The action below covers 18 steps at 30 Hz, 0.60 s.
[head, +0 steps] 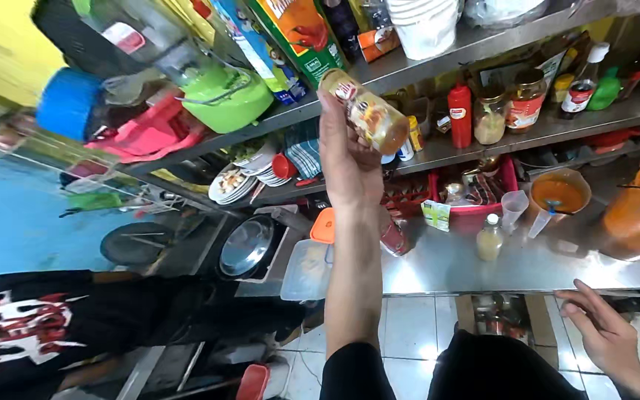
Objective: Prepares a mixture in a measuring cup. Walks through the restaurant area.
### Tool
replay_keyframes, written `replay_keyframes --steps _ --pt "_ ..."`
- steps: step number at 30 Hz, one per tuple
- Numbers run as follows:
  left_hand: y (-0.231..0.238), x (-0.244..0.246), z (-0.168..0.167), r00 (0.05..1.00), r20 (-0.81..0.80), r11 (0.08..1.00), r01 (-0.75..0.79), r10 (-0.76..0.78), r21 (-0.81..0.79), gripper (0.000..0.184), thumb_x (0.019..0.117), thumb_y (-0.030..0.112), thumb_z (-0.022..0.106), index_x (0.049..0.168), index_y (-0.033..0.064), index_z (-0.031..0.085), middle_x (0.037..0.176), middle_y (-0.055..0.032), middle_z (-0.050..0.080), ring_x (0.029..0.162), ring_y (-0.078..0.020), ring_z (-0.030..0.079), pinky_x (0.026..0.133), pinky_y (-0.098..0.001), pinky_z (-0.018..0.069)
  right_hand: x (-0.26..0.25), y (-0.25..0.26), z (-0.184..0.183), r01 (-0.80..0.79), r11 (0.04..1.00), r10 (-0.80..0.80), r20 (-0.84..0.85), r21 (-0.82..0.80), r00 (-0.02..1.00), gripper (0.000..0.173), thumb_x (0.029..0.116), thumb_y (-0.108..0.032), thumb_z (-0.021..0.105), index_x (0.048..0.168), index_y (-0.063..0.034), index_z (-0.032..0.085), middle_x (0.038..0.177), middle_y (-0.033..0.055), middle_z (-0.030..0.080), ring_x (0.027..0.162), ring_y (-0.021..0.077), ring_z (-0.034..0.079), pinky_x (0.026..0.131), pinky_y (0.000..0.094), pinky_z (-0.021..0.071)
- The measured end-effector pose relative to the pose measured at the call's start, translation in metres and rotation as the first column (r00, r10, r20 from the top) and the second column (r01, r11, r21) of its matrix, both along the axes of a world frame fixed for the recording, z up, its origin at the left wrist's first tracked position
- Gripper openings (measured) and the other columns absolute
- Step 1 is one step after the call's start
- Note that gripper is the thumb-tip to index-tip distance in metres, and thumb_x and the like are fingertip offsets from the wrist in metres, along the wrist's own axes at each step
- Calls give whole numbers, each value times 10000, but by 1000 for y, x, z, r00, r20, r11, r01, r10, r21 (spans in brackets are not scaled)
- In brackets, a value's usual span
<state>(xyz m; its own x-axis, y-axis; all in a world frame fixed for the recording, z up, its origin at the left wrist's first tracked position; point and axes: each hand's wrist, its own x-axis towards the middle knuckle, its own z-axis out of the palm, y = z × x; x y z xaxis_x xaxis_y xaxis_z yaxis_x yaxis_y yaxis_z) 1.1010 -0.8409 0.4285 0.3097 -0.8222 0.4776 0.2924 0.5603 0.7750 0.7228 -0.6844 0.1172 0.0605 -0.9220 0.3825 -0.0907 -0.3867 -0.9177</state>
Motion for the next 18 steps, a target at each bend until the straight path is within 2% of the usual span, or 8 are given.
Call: replay_keyframes --steps 1,3,5,8,11,13,16,18 --pt "6 -4 -6 984 147 994 -92 100 -64 488 1073 287 526 1489 95 357 1233 -151 633 1006 -251 687 865 -438 609 -9 3 -2 -1 1000 1 1 4 1000 487 1032 -282 608 1505 -204 529 1185 11 738 929 122 714 842 273 601" --pt "22 -15 -22 826 462 944 -249 323 -214 899 905 131 779 1549 10 164 1202 -174 659 1007 -271 711 844 -449 640 -27 10 -4 -7 1000 7 -7 6 1000 454 1036 -291 604 1480 -211 559 1189 7 736 939 122 714 844 275 603" --pt "44 -29 -53 688 649 945 -264 325 -194 1052 801 177 879 1574 46 177 1226 -133 677 1047 -256 701 862 -441 627 -43 17 -4 -19 1000 19 -5 17 1000 378 1038 -302 599 1405 -219 627 1183 -3 738 968 126 715 864 287 604" --pt "84 -60 -122 724 688 973 -187 42 138 989 744 242 925 1554 201 359 1296 -52 658 1113 -218 672 902 -430 613 -61 24 -4 -95 993 98 -34 66 995 311 1027 -343 606 1302 -226 691 1195 -10 733 1048 141 700 934 324 585" --pt "112 -99 -179 711 640 950 133 -291 283 875 733 221 937 1463 33 492 1208 -99 716 1097 -241 693 974 -458 586 -64 27 1 -192 973 205 -101 127 973 417 969 -409 685 1338 -216 673 1305 21 690 1180 198 655 1025 414 549" --pt "126 -130 -194 652 567 864 371 -503 341 875 760 230 917 1468 -28 472 1193 -119 725 1107 -235 690 1017 -447 558 -59 25 12 -264 947 292 -150 180 945 613 915 -488 733 1440 -206 592 1432 33 613 1319 215 574 1108 448 493" --pt "130 -164 -199 518 497 711 593 -696 378 905 760 190 906 1498 -36 433 1196 -129 724 1118 -215 690 1031 -429 554 -36 22 51 -329 914 361 -111 237 926 791 837 -461 806 1435 -13 544 1405 113 617 1308 198 579 1128 393 474" --pt "121 -171 -198 417 539 660 631 -732 408 908 750 177 910 1515 15 449 1226 -99 720 1152 -191 673 1045 -416 539 -19 18 72 -354 898 376 -39 262 926 763 868 -375 802 1402 93 521 1369 156 630 1262 184 611 1094 347 502"
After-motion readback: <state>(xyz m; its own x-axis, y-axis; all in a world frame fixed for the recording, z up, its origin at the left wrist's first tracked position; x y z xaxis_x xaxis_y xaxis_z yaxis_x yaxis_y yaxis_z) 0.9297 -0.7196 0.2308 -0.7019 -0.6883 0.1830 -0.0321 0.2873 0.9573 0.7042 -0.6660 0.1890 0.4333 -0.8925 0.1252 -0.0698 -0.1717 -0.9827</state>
